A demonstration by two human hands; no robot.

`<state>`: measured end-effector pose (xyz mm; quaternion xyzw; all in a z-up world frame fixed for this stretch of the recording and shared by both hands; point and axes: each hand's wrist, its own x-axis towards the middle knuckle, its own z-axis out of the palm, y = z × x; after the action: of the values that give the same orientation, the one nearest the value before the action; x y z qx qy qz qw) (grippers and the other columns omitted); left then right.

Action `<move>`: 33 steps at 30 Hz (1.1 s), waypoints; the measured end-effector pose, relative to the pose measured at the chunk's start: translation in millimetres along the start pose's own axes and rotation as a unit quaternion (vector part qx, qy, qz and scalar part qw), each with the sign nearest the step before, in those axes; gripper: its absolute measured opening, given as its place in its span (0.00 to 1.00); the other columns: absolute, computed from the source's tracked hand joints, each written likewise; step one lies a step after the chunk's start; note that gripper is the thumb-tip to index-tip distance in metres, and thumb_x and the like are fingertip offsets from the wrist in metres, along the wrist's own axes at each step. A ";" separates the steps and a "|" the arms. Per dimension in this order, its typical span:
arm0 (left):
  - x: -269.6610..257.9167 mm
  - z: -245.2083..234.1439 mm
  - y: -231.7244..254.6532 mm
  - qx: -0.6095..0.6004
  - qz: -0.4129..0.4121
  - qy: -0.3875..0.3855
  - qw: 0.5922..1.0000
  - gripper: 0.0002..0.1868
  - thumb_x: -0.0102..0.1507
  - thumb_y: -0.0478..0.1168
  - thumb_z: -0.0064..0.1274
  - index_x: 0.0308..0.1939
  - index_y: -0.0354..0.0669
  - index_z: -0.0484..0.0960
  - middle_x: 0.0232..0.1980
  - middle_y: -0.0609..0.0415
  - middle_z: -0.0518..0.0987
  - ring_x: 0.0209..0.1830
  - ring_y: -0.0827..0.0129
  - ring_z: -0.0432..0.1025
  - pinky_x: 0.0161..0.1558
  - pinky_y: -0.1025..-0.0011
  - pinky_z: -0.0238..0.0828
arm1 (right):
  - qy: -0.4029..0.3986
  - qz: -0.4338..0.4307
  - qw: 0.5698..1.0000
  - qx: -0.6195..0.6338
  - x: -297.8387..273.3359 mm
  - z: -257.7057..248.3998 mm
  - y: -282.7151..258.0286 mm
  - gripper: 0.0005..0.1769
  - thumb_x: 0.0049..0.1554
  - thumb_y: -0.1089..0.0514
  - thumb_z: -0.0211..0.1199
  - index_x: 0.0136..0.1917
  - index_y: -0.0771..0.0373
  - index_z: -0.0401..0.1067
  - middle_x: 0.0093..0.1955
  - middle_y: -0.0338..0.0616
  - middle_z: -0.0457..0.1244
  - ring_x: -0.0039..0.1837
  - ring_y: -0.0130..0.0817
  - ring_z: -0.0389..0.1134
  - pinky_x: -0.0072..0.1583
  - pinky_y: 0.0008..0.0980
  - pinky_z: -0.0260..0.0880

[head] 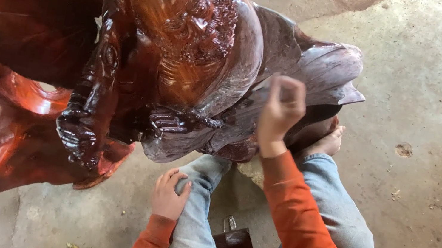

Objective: Hand-sanding an intricate wooden sculpture to smooth the surface and prepare it for finishing.

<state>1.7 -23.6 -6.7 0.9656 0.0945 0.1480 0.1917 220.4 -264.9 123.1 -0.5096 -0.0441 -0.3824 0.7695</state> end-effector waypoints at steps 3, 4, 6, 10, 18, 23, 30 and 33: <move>1.7 1.0 -4.0 -0.007 0.007 0.011 1.000 0.12 0.59 0.47 0.59 0.44 0.53 0.84 0.59 0.61 0.78 0.57 0.64 0.71 0.59 0.67 0.67 | 0.055 0.055 0.996 -0.035 -1.3 7.9 -21.4 0.06 0.63 0.67 0.64 0.46 0.61 0.69 0.34 0.31 0.61 0.32 0.16 0.53 0.35 0.17 0.52; 2.3 0.4 -3.2 -0.009 0.007 0.012 1.000 0.12 0.59 0.47 0.59 0.44 0.53 0.84 0.59 0.61 0.78 0.57 0.64 0.71 0.59 0.67 0.67 | 0.054 0.054 0.996 -0.036 -6.8 9.3 -18.1 0.06 0.63 0.67 0.64 0.46 0.61 0.69 0.34 0.31 0.61 0.32 0.16 0.53 0.35 0.17 0.52; 3.0 -2.0 -1.3 0.000 0.011 0.016 1.000 0.11 0.58 0.47 0.60 0.43 0.54 0.84 0.58 0.63 0.78 0.56 0.64 0.71 0.57 0.68 0.68 | -0.005 0.022 1.000 -0.018 -18.0 10.8 -12.1 0.09 0.60 0.73 0.63 0.46 0.63 0.67 0.41 0.40 0.66 0.38 0.22 0.63 0.43 0.20 0.66; 2.6 -1.8 2.8 0.001 0.011 0.015 1.000 0.10 0.58 0.47 0.60 0.42 0.53 0.84 0.58 0.62 0.78 0.55 0.64 0.71 0.57 0.67 0.68 | 0.004 -0.041 0.995 -0.095 0.5 2.1 -8.4 0.09 0.59 0.70 0.66 0.46 0.59 0.70 0.43 0.38 0.66 0.40 0.25 0.64 0.46 0.24 0.69; 3.3 -1.4 1.5 -0.015 0.002 0.003 1.000 0.11 0.58 0.46 0.60 0.43 0.52 0.84 0.58 0.60 0.78 0.56 0.63 0.71 0.57 0.67 0.69 | -0.022 0.024 0.999 -0.043 -16.9 5.6 -4.6 0.10 0.58 0.76 0.63 0.47 0.64 0.68 0.42 0.42 0.67 0.36 0.24 0.65 0.41 0.21 0.70; 3.5 -4.4 -1.7 -0.020 0.015 0.016 1.000 0.11 0.58 0.46 0.60 0.43 0.51 0.85 0.58 0.59 0.78 0.55 0.62 0.71 0.57 0.66 0.68 | 0.043 -0.001 0.999 -0.008 8.6 -2.3 -12.2 0.08 0.63 0.69 0.61 0.45 0.58 0.67 0.36 0.35 0.63 0.31 0.20 0.57 0.34 0.19 0.60; 2.5 -2.9 -1.3 -0.035 0.009 0.010 0.999 0.11 0.58 0.45 0.60 0.43 0.50 0.84 0.59 0.59 0.78 0.56 0.61 0.71 0.57 0.66 0.69 | 0.031 -0.050 0.997 -0.055 7.5 1.3 -2.0 0.12 0.59 0.73 0.63 0.44 0.58 0.67 0.36 0.33 0.60 0.31 0.21 0.48 0.33 0.21 0.50; 4.0 -3.1 -7.9 -0.015 -0.021 -0.022 0.999 0.11 0.60 0.50 0.62 0.44 0.56 0.84 0.56 0.55 0.79 0.59 0.54 0.75 0.61 0.52 0.72 | 0.101 -0.050 0.988 -0.109 3.5 12.5 -5.5 0.11 0.57 0.74 0.66 0.40 0.60 0.73 0.33 0.38 0.62 0.36 0.20 0.57 0.41 0.25 0.57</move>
<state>3.5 -14.4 -6.0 0.9634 0.1078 0.1240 0.2117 223.4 -257.7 134.8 -0.5461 0.0506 -0.4724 0.6900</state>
